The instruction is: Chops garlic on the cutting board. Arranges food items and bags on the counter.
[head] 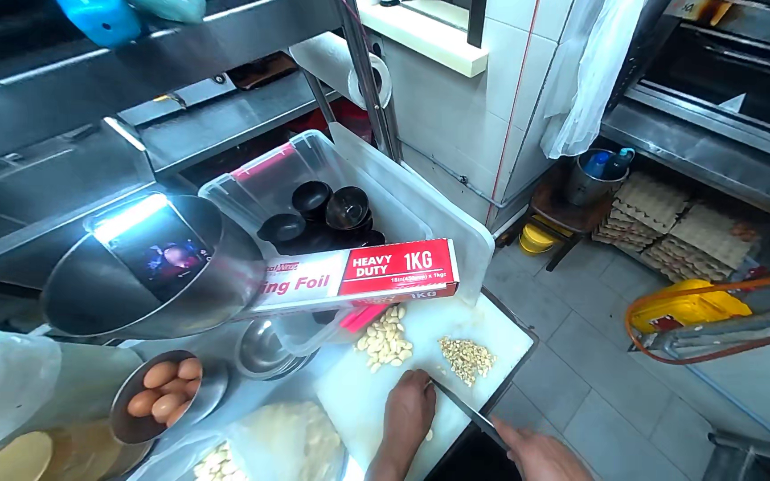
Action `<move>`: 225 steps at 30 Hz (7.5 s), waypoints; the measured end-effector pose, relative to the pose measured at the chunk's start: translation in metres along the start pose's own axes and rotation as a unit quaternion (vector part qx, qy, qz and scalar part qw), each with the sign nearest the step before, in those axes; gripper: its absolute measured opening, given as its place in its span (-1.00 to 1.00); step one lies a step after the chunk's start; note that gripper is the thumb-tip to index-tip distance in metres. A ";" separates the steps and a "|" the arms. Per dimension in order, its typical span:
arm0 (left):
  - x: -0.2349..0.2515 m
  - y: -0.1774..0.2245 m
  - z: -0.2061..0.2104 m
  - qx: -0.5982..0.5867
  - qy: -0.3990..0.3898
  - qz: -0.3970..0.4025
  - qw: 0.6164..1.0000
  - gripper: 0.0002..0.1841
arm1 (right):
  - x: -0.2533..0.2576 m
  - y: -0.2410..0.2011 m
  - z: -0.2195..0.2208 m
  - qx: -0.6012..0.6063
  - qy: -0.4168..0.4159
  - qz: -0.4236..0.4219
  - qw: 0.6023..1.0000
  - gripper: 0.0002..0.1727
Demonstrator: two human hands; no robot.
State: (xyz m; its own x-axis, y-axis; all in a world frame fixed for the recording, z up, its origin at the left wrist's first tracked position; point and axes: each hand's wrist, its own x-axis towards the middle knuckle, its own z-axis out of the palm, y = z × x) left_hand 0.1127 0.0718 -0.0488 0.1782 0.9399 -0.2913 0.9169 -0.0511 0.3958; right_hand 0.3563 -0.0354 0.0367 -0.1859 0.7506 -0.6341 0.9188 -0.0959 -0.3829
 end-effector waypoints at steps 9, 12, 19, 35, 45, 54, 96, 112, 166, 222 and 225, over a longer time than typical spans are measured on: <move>-0.007 -0.008 -0.028 -0.025 -0.156 -0.007 0.987 -0.70 | 0.032 0.017 0.005 0.022 -0.008 -0.024 0.999 -0.41; 0.003 -0.021 -0.039 -0.032 -0.050 -0.054 0.997 -0.60 | 0.033 0.021 0.009 0.033 0.002 -0.018 0.999 -0.40; 0.014 -0.036 -0.014 0.014 0.013 -0.030 0.999 -0.66 | 0.031 0.020 0.012 0.034 -0.006 -0.007 0.999 -0.42; -0.007 -0.022 0.009 0.026 0.058 0.105 0.992 -0.79 | 0.003 -0.008 -0.005 -0.069 0.000 0.026 0.997 -0.30; 0.001 -0.029 -0.031 0.023 -0.008 0.018 1.000 -0.72 | 0.025 0.014 0.005 0.028 -0.006 0.006 1.000 -0.38; 0.017 -0.046 -0.017 0.037 0.038 0.067 0.996 -0.74 | 0.021 0.014 0.010 0.021 -0.006 0.011 1.000 -0.40; 0.014 0.012 -0.030 0.045 -0.138 -0.055 0.988 -0.71 | 0.029 -0.002 0.006 0.000 -0.002 0.009 1.000 -0.39; 0.020 -0.006 -0.013 0.050 -0.019 0.043 0.998 -0.76 | 0.013 0.002 0.001 -0.002 0.027 0.022 0.999 -0.38; 0.024 -0.041 -0.026 0.009 0.037 0.021 0.999 -0.63 | 0.024 0.008 0.013 0.018 0.010 0.014 1.000 -0.38; 0.022 -0.043 -0.013 -0.113 0.024 0.035 0.993 -0.85 | 0.024 0.000 0.014 0.016 0.012 0.016 1.000 -0.40; 0.021 -0.046 -0.007 -0.123 0.031 0.048 0.991 -0.86 | 0.018 -0.006 0.006 -0.003 0.018 0.018 1.000 -0.38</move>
State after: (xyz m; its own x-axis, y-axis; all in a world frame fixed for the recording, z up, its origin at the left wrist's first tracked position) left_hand 0.0722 0.0959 -0.0671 0.2319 0.9538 -0.1908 0.7805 -0.0654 0.6218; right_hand 0.3453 -0.0256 0.0236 -0.1395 0.7692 -0.6236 0.9271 -0.1197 -0.3551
